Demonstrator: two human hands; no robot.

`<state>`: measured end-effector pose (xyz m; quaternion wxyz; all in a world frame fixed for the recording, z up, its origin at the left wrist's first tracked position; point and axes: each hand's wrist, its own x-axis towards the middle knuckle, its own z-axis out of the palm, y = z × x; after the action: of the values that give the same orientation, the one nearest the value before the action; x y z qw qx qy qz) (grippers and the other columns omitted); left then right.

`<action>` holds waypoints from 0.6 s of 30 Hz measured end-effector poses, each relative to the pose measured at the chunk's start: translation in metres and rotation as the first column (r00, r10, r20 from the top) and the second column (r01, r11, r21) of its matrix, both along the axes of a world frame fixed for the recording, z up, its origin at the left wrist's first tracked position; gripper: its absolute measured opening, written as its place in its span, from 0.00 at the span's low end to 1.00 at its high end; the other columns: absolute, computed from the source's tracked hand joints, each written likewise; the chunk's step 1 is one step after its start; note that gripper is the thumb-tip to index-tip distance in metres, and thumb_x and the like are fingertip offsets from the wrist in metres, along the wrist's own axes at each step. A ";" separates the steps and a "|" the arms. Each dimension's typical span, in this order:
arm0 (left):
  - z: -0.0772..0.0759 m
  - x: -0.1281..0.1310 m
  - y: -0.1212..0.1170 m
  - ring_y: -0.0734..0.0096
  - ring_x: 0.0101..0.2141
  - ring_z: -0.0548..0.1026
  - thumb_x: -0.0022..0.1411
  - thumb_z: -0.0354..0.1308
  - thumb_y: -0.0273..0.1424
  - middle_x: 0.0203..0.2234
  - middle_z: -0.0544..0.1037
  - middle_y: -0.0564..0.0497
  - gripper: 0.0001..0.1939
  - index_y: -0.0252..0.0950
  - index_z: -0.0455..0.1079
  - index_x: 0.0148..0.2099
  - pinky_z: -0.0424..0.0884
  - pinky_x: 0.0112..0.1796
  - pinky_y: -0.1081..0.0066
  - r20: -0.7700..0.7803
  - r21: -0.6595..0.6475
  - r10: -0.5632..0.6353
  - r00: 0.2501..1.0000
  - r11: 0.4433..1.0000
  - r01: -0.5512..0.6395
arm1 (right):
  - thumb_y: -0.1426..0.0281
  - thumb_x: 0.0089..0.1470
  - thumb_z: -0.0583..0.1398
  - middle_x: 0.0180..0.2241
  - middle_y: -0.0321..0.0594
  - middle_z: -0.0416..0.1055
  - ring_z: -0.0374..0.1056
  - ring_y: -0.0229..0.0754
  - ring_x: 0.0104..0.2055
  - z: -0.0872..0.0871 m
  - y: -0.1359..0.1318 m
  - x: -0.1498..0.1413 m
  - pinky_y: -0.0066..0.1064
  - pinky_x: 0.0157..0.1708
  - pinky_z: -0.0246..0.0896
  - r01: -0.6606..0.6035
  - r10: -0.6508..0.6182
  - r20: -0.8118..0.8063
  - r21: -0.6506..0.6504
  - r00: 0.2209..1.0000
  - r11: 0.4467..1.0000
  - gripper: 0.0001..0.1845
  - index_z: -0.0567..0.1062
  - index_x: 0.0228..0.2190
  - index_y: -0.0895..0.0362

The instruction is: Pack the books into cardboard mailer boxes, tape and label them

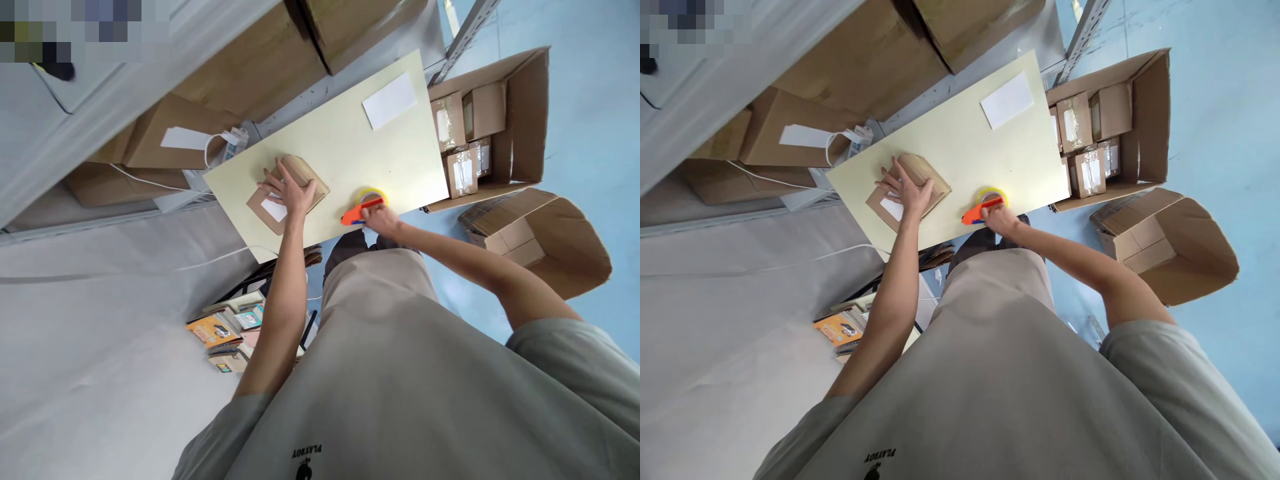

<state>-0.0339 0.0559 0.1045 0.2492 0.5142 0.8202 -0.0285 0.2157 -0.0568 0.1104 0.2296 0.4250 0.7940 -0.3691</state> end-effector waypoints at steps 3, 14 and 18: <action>0.000 0.007 -0.007 0.22 0.85 0.25 0.58 0.77 0.38 0.89 0.38 0.33 0.70 0.42 0.40 0.92 0.31 0.78 0.18 0.037 0.011 -0.023 0.999 1.000 0.023 | 0.66 0.82 0.47 0.62 0.83 0.78 0.79 0.73 0.64 -0.010 0.010 0.044 0.58 0.65 0.68 0.095 -0.101 0.064 0.095 0.993 0.991 0.33 0.62 0.72 0.81; -0.005 0.021 -0.037 0.31 0.85 0.18 0.57 0.81 0.32 0.90 0.34 0.39 0.68 0.42 0.48 0.90 0.24 0.81 0.28 0.124 0.061 -0.153 0.980 0.987 0.147 | 0.69 0.79 0.43 0.54 0.71 0.83 0.81 0.68 0.56 0.000 0.044 0.009 0.56 0.63 0.64 0.193 -0.193 -0.016 0.157 0.981 0.969 0.31 0.66 0.70 0.77; -0.007 0.024 -0.037 0.32 0.85 0.17 0.57 0.82 0.35 0.90 0.34 0.41 0.68 0.44 0.49 0.90 0.25 0.82 0.29 0.142 0.080 -0.141 0.980 0.988 0.130 | 0.72 0.78 0.44 0.54 0.74 0.82 0.81 0.66 0.55 0.011 0.035 -0.010 0.52 0.57 0.69 0.242 -0.246 0.010 0.162 0.969 0.957 0.30 0.69 0.68 0.79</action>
<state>-0.0103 0.0190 0.0976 0.2882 0.5780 0.7632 0.0215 0.2059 -0.0214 0.1217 0.1595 0.5422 0.7589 -0.3234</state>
